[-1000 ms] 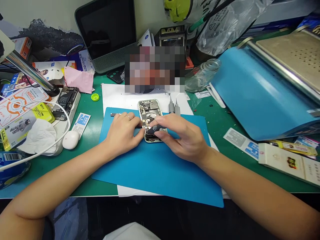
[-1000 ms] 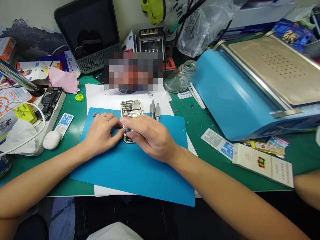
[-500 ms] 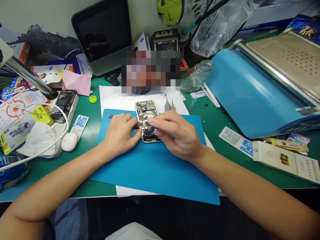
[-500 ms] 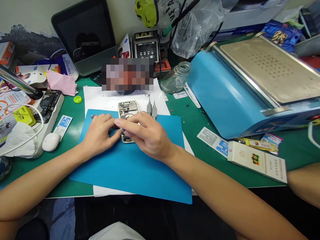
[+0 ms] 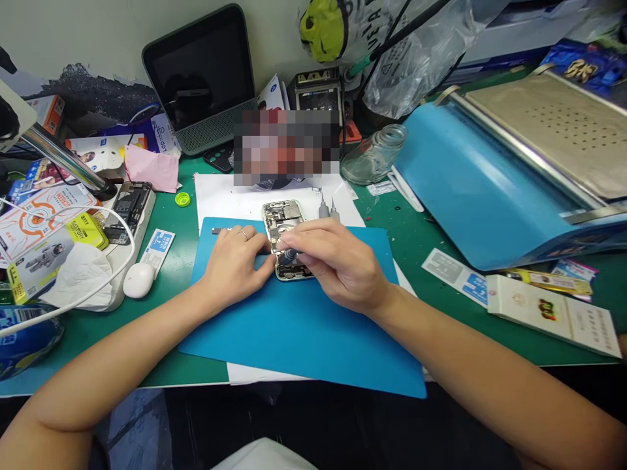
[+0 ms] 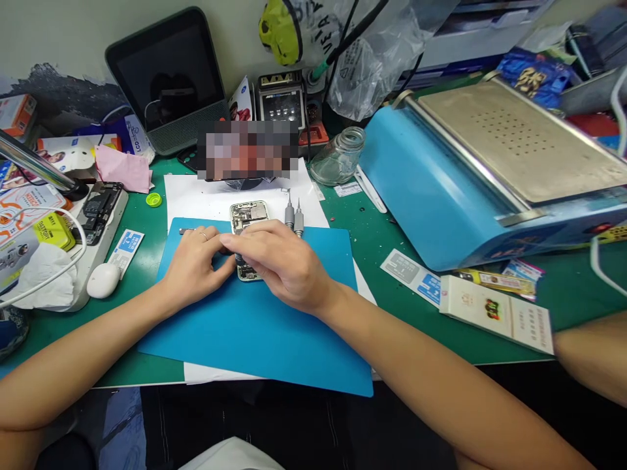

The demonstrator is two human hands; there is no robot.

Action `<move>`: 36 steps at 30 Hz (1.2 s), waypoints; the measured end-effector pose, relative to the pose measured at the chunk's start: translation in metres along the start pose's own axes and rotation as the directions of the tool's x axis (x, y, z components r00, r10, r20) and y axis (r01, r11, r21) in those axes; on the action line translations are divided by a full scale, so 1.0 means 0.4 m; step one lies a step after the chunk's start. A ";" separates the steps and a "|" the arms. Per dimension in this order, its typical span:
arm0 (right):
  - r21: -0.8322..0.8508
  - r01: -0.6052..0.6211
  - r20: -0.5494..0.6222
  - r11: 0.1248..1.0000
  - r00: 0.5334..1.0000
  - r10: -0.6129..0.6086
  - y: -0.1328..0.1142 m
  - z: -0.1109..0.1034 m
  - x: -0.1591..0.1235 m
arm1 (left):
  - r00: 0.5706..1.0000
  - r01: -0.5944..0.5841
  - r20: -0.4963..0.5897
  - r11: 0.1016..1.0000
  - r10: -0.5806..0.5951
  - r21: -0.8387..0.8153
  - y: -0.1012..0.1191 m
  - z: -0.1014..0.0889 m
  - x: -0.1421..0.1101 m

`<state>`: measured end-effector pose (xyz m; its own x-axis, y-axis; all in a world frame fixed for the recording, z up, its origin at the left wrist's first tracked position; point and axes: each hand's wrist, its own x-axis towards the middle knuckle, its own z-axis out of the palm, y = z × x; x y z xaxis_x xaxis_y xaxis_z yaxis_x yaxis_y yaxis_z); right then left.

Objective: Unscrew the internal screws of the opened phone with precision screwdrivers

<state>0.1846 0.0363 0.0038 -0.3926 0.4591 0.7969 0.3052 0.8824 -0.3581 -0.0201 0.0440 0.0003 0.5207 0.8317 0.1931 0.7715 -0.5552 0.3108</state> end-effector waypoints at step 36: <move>0.108 -0.021 0.025 0.994 1.000 0.018 0.008 0.023 -0.007 | 0.998 -0.021 -0.059 0.998 0.018 -0.059 -0.004 0.007 -0.001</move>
<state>0.1787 0.0387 -0.0041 -0.4085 0.4775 0.7779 0.2180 0.8786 -0.4249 -0.0205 0.0445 -0.0029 0.5120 0.8208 0.2532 0.7374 -0.5712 0.3606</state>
